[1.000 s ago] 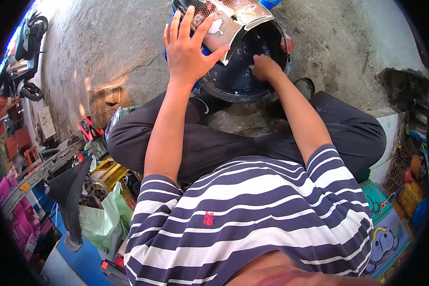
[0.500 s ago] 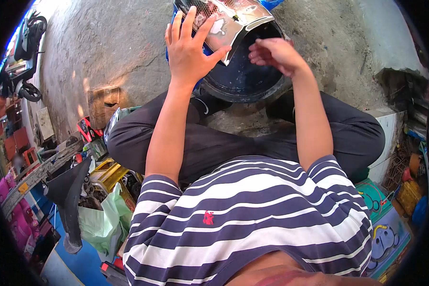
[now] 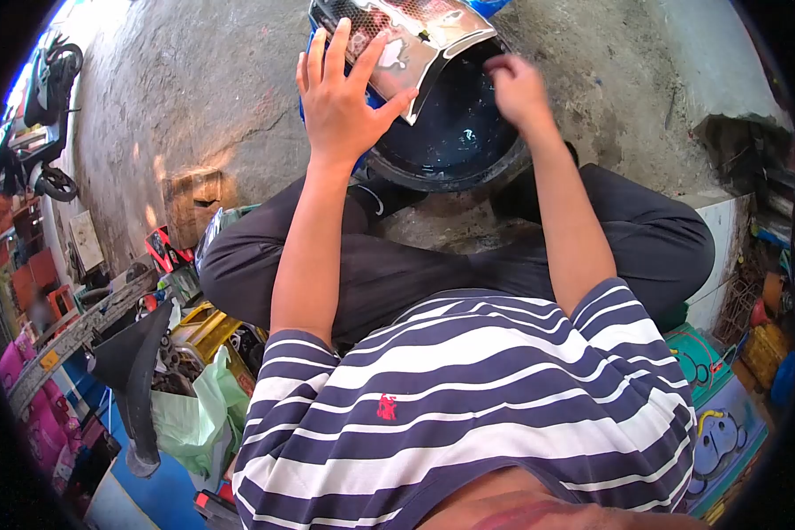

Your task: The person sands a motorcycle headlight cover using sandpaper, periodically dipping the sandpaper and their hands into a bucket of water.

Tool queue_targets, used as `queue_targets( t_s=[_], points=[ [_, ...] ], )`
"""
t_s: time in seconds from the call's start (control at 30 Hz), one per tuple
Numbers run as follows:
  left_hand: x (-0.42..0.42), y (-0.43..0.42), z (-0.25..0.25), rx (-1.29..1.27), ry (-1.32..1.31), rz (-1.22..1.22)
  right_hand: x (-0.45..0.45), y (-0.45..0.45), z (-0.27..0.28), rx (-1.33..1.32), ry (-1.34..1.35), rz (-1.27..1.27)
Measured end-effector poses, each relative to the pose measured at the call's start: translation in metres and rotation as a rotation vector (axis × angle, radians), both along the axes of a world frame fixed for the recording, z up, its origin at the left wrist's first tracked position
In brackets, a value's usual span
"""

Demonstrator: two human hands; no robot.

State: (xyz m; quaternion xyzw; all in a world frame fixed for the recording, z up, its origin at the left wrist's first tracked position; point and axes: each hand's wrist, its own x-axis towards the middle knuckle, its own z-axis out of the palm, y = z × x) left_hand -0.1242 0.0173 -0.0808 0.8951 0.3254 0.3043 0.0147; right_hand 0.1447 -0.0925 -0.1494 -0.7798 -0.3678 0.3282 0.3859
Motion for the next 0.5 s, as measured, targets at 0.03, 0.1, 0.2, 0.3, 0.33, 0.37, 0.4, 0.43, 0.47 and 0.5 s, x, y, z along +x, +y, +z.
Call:
queue_targets(
  t_s=[0.03, 0.1, 0.2, 0.3, 0.33, 0.37, 0.4, 0.43, 0.47, 0.5],
  points=[
    [0.002, 0.002, 0.001, -0.002, -0.002, -0.001, -0.002, -0.003, -0.007, -0.124, -0.103, 0.130],
    [0.003, 0.001, 0.003, -0.002, 0.016, 0.008, -0.025, -0.005, -0.027, -0.315, 0.018, 0.269],
    [0.003, 0.001, 0.003, -0.004, 0.017, 0.006, -0.052, -0.003, -0.064, -0.392, -0.368, 0.250],
    [0.002, 0.000, 0.002, -0.001, 0.012, 0.001, -0.058, -0.014, -0.100, -0.603, -0.558, 0.602],
    [0.002, -0.002, 0.002, 0.002, 0.012, 0.002, -0.051, -0.006, -0.102, -0.745, -0.423, 0.860],
    [0.001, -0.002, 0.002, 0.004, 0.012, 0.004, -0.047, -0.002, -0.103, -0.696, -0.224, 0.771],
    [0.001, -0.001, 0.003, 0.001, 0.016, 0.005, -0.044, 0.001, -0.099, -0.644, -0.028, 0.680],
    [0.001, 0.000, 0.003, -0.004, 0.017, 0.007, -0.040, 0.002, -0.092, -0.590, 0.162, 0.585],
    [0.002, 0.000, 0.003, -0.009, 0.017, 0.011, -0.032, 0.000, -0.083, -0.526, 0.639, 0.375],
    [0.002, 0.000, 0.003, -0.010, 0.018, 0.013, -0.022, -0.002, -0.068, -0.450, 0.806, 0.327]
  ],
)
